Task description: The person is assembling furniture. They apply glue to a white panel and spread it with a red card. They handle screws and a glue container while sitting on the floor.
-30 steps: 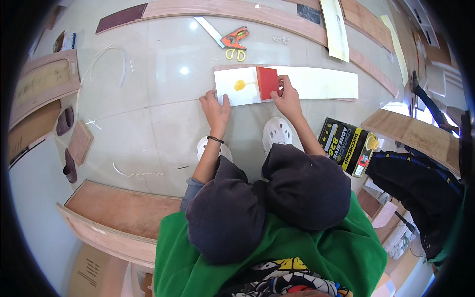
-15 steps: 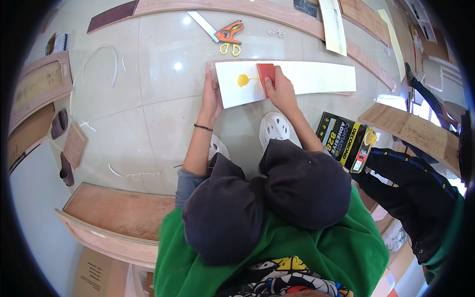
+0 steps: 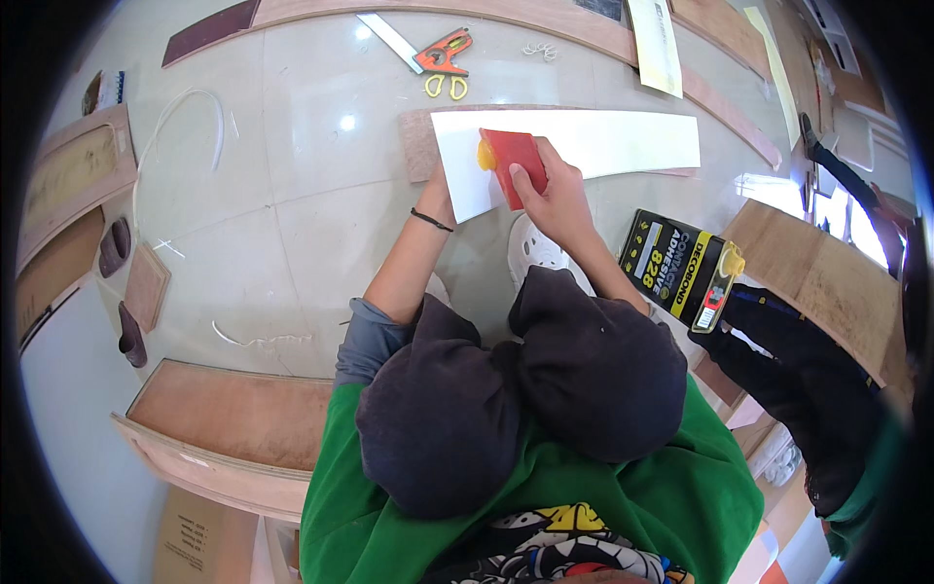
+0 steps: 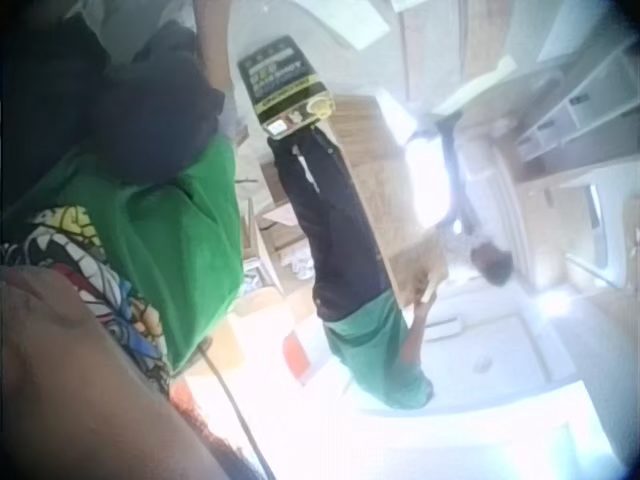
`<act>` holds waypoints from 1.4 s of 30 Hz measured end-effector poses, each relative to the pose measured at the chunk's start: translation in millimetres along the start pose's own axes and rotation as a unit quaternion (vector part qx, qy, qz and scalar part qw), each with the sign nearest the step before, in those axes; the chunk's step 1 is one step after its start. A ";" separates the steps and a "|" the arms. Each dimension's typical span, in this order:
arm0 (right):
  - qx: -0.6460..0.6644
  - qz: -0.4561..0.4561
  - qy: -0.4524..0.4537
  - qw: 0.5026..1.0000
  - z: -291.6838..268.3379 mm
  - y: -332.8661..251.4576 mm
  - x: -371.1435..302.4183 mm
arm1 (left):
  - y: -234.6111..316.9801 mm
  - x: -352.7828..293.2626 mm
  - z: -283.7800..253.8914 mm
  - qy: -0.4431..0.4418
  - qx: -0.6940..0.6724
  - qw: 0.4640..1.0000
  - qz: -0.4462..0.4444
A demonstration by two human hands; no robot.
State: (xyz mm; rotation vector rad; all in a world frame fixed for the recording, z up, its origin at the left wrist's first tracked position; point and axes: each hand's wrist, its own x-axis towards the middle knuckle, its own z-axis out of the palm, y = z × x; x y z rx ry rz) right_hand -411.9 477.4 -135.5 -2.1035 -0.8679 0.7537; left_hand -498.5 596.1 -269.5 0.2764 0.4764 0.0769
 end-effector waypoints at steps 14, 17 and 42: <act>0.008 0.040 0.164 0.986 -33.0 65.9 27.6 | 13.4 -6.4 41.1 -0.029 -0.110 0.993 -0.035; -0.018 0.046 0.159 0.986 -35.2 60.0 28.6 | 16.1 -6.7 50.6 -0.005 -0.103 0.994 -0.036; -0.088 0.037 0.193 0.977 -57.9 80.4 27.7 | 10.7 -16.6 43.3 -0.075 -0.088 0.992 -0.058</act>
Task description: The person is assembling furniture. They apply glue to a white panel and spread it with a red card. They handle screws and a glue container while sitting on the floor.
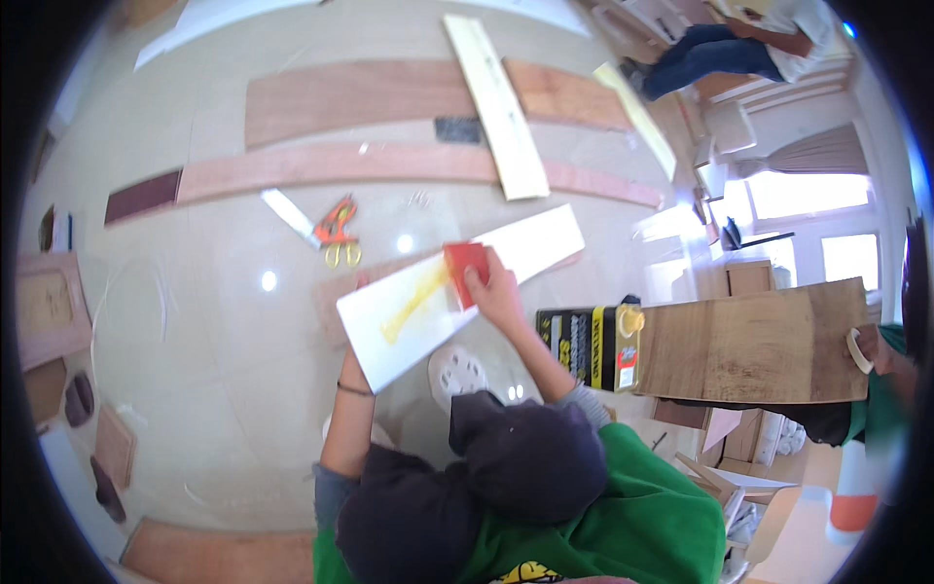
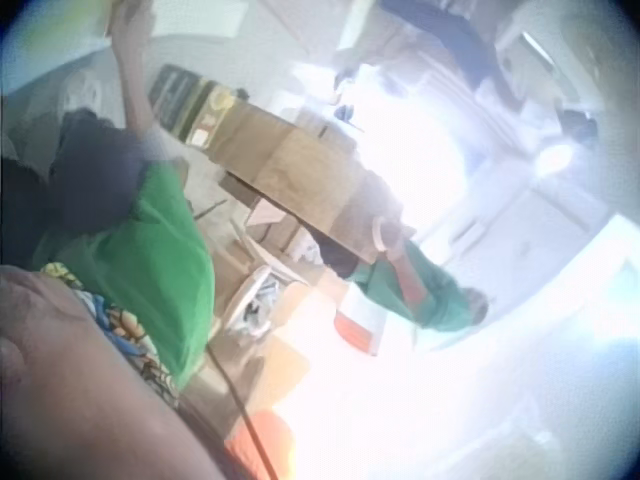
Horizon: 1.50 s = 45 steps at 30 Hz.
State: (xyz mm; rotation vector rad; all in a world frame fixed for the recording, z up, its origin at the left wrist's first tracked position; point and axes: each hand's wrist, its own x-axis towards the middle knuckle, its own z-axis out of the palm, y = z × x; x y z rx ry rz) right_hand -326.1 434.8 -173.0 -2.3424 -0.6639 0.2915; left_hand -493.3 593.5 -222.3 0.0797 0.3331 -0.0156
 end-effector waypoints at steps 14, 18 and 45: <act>0.027 -0.007 -0.026 0.999 4.2 -1.4 -0.6 | 10.7 -14.5 10.0 0.035 0.004 0.999 0.041; 0.030 -0.013 -0.038 0.999 3.3 -30.6 -11.6 | 9.6 -9.8 27.7 0.064 0.100 0.989 0.089; 0.132 -0.055 -0.062 0.988 -10.8 -128.5 -52.9 | -4.1 -13.2 71.7 0.098 0.127 0.983 0.086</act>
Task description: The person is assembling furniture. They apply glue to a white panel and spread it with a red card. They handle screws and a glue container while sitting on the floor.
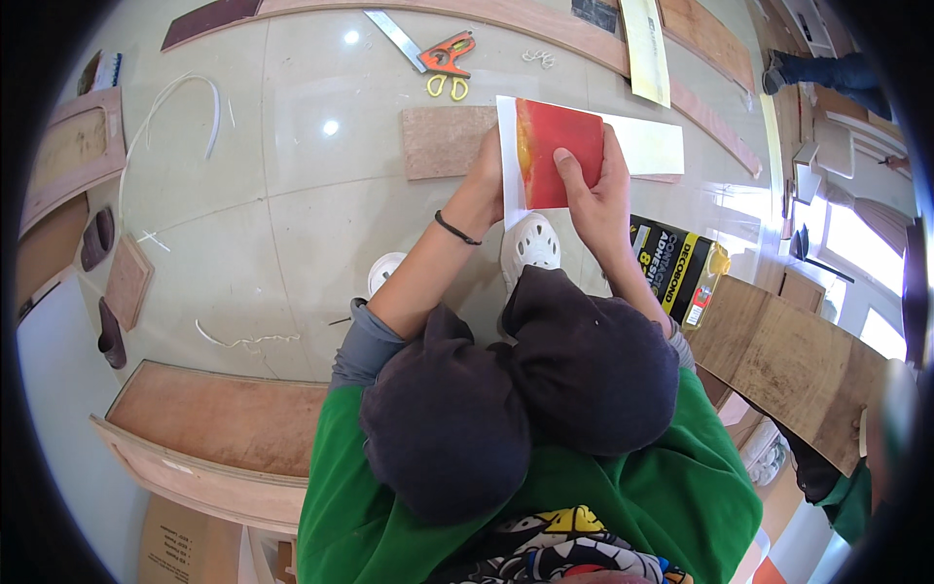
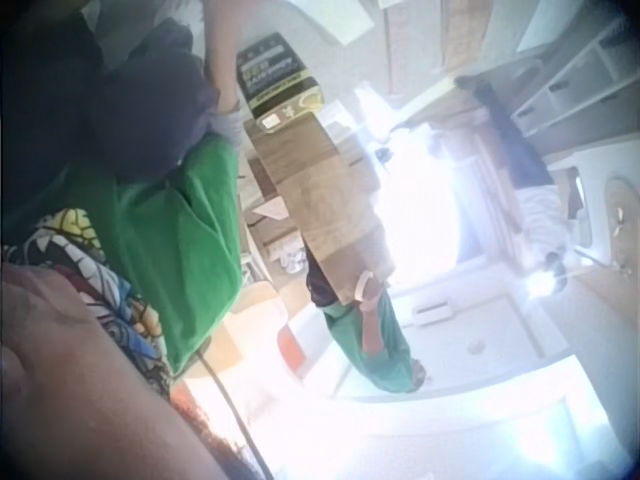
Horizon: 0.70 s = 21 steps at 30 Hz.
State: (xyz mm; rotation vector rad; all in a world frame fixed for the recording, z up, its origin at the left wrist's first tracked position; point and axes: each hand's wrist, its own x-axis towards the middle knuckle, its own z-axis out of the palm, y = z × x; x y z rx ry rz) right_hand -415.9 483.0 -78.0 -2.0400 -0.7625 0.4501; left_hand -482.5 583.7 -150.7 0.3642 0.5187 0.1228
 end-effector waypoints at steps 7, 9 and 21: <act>0.164 0.066 0.033 0.984 -18.7 -24.7 2.1 | -5.6 3.2 -19.4 -0.068 -0.148 0.987 0.004; 0.141 0.097 0.044 0.984 -38.7 -3.2 14.3 | -1.6 -0.1 -11.1 -0.044 -0.127 0.991 0.001; 0.027 0.040 0.062 0.997 -27.0 55.6 26.8 | 2.2 -3.3 -3.3 0.019 -0.028 0.999 -0.013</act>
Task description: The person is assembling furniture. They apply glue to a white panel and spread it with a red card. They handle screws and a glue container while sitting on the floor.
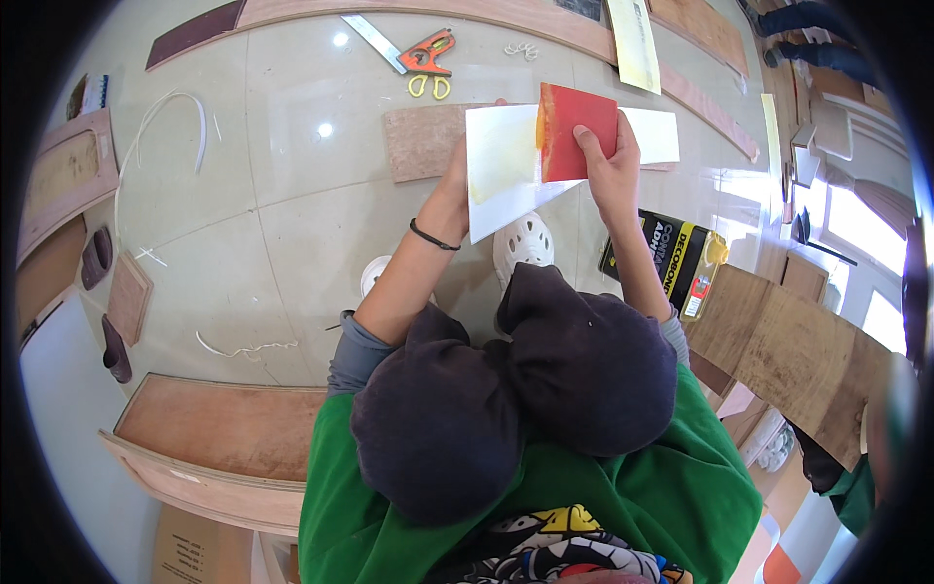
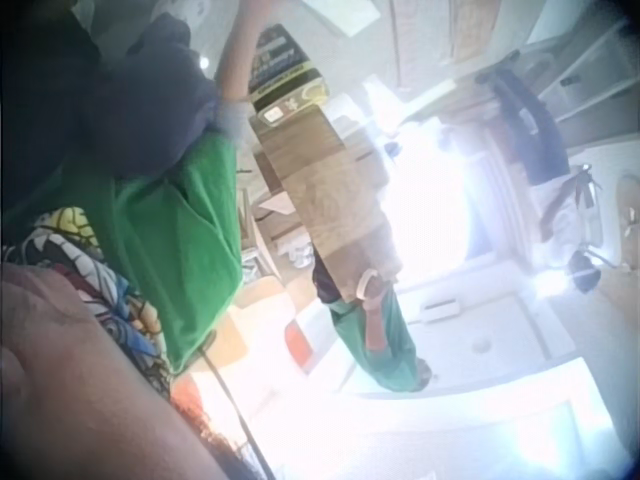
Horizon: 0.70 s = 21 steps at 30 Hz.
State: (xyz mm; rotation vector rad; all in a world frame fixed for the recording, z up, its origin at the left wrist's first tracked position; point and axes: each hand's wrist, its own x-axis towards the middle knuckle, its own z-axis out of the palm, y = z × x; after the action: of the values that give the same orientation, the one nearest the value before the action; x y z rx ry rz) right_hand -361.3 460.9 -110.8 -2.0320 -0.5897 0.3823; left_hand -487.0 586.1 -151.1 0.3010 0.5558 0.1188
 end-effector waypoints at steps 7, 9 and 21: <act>-0.030 -0.035 0.002 0.999 7.6 -13.6 -3.0 | -10.1 3.5 2.2 -0.012 0.026 0.999 -0.032; -0.037 -0.043 -0.017 0.998 12.5 -34.0 -7.7 | -14.4 7.9 0.2 -0.035 0.016 0.999 -0.026; 0.152 0.051 -0.005 0.987 -24.3 -59.7 -18.4 | -13.0 6.4 -3.1 -0.077 -0.086 0.993 -0.028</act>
State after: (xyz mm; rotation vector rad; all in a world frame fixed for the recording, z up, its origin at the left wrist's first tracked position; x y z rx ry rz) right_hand -379.8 459.1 -46.4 -1.7701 -0.4067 0.5117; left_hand -483.0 575.7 -160.9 0.1251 0.3967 0.0872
